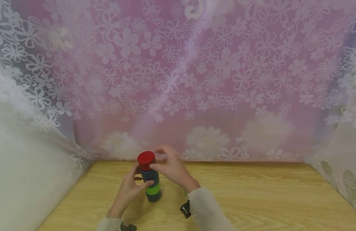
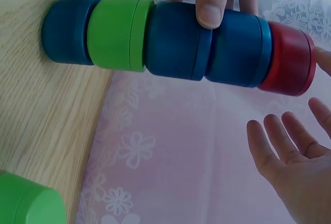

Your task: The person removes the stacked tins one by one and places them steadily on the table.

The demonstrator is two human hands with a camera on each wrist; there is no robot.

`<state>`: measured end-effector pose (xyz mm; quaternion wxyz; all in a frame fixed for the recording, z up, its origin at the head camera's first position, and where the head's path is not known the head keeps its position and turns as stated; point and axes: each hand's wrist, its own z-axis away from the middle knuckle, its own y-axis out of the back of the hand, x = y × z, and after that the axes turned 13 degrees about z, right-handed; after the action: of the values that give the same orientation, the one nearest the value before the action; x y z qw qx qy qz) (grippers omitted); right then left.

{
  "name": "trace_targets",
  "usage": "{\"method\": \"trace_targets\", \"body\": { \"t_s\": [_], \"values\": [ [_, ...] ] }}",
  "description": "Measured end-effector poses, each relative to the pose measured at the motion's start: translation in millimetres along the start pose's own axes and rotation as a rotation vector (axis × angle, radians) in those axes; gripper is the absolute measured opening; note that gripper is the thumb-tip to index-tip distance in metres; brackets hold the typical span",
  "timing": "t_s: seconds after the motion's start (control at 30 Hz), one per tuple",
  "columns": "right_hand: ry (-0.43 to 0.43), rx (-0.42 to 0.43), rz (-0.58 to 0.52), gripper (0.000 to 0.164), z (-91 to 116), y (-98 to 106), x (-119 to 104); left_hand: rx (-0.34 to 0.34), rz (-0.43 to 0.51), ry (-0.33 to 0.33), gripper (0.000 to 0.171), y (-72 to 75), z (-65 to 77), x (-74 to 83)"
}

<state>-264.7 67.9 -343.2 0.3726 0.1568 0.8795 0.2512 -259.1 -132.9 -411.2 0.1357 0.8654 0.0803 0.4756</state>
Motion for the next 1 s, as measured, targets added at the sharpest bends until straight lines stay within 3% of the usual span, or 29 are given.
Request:
{"method": "trace_targets", "body": {
  "t_s": [0.67,1.0],
  "values": [
    [0.03,-0.061,-0.034,0.045,-6,-18,-7,0.002,0.051,-0.01,0.065,1.1,0.8,0.2],
    [0.021,-0.021,-0.044,0.037,-7,-22,-8,-0.002,0.04,-0.033,0.062,0.9,-0.1,-2.8]
  ]
}}
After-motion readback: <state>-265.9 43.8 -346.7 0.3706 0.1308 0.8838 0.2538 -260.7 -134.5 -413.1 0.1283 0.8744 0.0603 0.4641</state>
